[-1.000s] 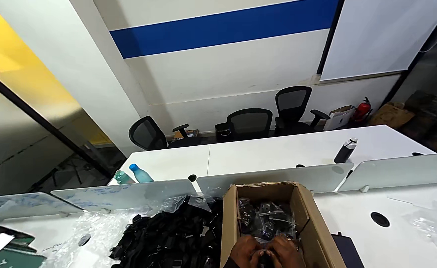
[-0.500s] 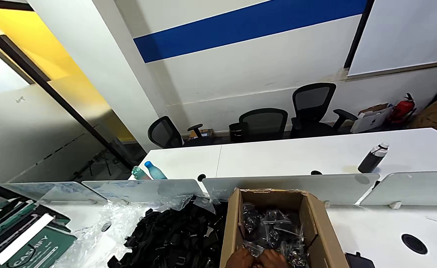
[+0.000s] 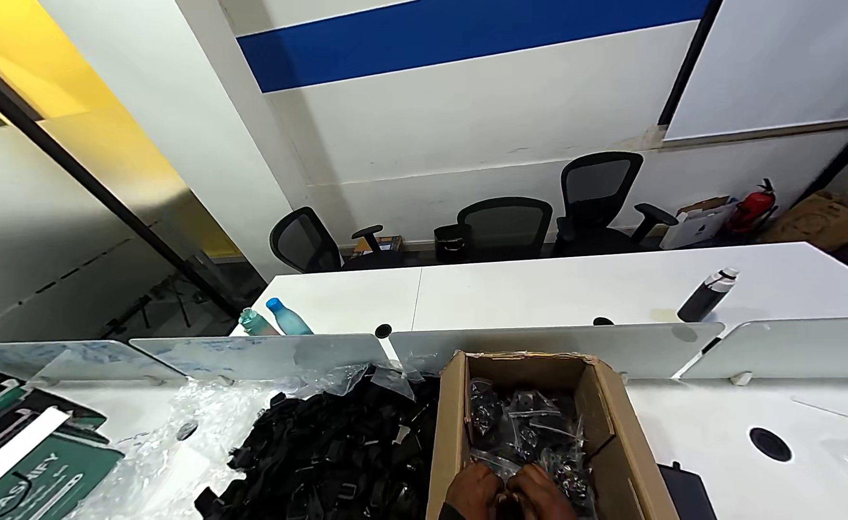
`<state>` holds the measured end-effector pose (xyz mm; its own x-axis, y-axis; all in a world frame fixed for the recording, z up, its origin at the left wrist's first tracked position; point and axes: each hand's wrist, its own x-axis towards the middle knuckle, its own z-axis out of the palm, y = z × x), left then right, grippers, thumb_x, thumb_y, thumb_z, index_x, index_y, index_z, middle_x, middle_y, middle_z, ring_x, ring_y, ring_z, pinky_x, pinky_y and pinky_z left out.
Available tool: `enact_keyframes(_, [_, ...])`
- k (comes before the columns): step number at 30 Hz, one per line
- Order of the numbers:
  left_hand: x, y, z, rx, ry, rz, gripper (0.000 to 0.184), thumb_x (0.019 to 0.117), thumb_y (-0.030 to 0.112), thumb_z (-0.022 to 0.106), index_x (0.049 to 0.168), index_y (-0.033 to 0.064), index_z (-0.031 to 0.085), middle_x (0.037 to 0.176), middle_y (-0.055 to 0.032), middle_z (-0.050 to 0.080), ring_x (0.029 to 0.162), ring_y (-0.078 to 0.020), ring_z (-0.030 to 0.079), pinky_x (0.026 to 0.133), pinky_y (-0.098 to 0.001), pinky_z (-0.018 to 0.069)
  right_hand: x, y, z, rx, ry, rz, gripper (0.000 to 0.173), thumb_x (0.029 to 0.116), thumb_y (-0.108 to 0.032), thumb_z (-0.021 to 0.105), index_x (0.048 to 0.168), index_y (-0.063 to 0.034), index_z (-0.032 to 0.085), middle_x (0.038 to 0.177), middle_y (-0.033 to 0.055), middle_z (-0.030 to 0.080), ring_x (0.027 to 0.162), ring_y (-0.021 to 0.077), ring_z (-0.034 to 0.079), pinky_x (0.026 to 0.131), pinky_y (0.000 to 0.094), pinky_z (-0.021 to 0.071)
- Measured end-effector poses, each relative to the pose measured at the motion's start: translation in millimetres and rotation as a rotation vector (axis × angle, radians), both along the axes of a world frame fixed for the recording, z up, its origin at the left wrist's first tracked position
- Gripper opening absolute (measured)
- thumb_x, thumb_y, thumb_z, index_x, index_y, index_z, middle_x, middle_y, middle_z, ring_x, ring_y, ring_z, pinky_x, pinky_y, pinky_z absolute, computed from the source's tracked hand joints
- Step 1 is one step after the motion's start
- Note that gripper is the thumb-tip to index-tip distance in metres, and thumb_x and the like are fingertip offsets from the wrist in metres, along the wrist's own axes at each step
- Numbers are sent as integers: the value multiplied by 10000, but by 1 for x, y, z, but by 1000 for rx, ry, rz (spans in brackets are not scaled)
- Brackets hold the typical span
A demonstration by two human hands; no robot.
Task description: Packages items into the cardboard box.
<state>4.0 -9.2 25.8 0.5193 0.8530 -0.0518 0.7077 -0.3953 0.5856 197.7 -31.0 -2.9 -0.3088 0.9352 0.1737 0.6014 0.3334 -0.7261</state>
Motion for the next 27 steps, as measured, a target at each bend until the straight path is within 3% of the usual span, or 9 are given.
enact_keyframes(4, [11,4,13,-126,200,10,234,980,138,590,1112,24,747,1154,-181,719,1172,-340,652,1076,-465,482,-3,-2,1,-20,-149,-38,179,909,-68,654,1040,-89,774,1058,138,733,1063,361,683,895,558,551])
enact_keyframes(9, [9,1,7,-63,180,25,238,976,128,599,1132,23,744,1166,-191,713,1170,-345,653,1067,-458,493,-6,-1,4,30,-233,-53,229,832,-14,686,1014,-110,785,1035,118,735,1025,339,689,871,555,546])
enact_keyframes(13, [8,-2,4,-42,144,21,214,899,76,638,1065,20,762,1122,-192,720,1135,-357,659,1040,-485,500,-10,-1,4,99,-302,-34,240,745,12,719,951,-99,776,974,98,737,971,308,705,850,529,556])
enact_keyframes(16, [6,-4,1,-2,109,10,203,867,63,650,1027,29,769,1097,-174,732,1120,-346,669,1024,-497,510,-13,-2,5,105,-297,-37,216,736,2,721,918,-101,773,949,87,743,957,298,714,845,525,559])
enact_keyframes(19, [4,-3,-2,28,66,36,173,894,63,636,1012,16,754,1075,-180,725,1097,-345,673,1011,-484,522,-7,1,0,-4,-156,-79,126,854,-103,692,951,-101,772,979,83,744,994,299,701,890,548,530])
enact_keyframes(22, [1,-2,-9,117,-54,88,145,931,84,637,978,-4,742,1032,-191,724,1039,-351,693,967,-474,554,6,4,-9,-126,59,-119,277,878,-189,740,1120,-55,738,1098,126,727,1065,321,682,964,563,526])
enact_keyframes(24, [0,-2,-11,141,-98,109,145,944,90,634,976,-7,737,1022,-189,721,1025,-345,695,961,-468,559,15,2,-9,-220,227,-158,273,876,-110,749,1130,-14,720,1113,141,724,1060,265,690,977,459,551])
enact_keyframes(27, [2,-3,-12,147,-110,112,138,942,87,629,968,-3,730,1005,-187,717,1005,-343,697,945,-462,565,27,0,-5,-307,414,-211,210,885,-35,717,1089,7,693,1000,102,734,879,162,720,845,343,609])
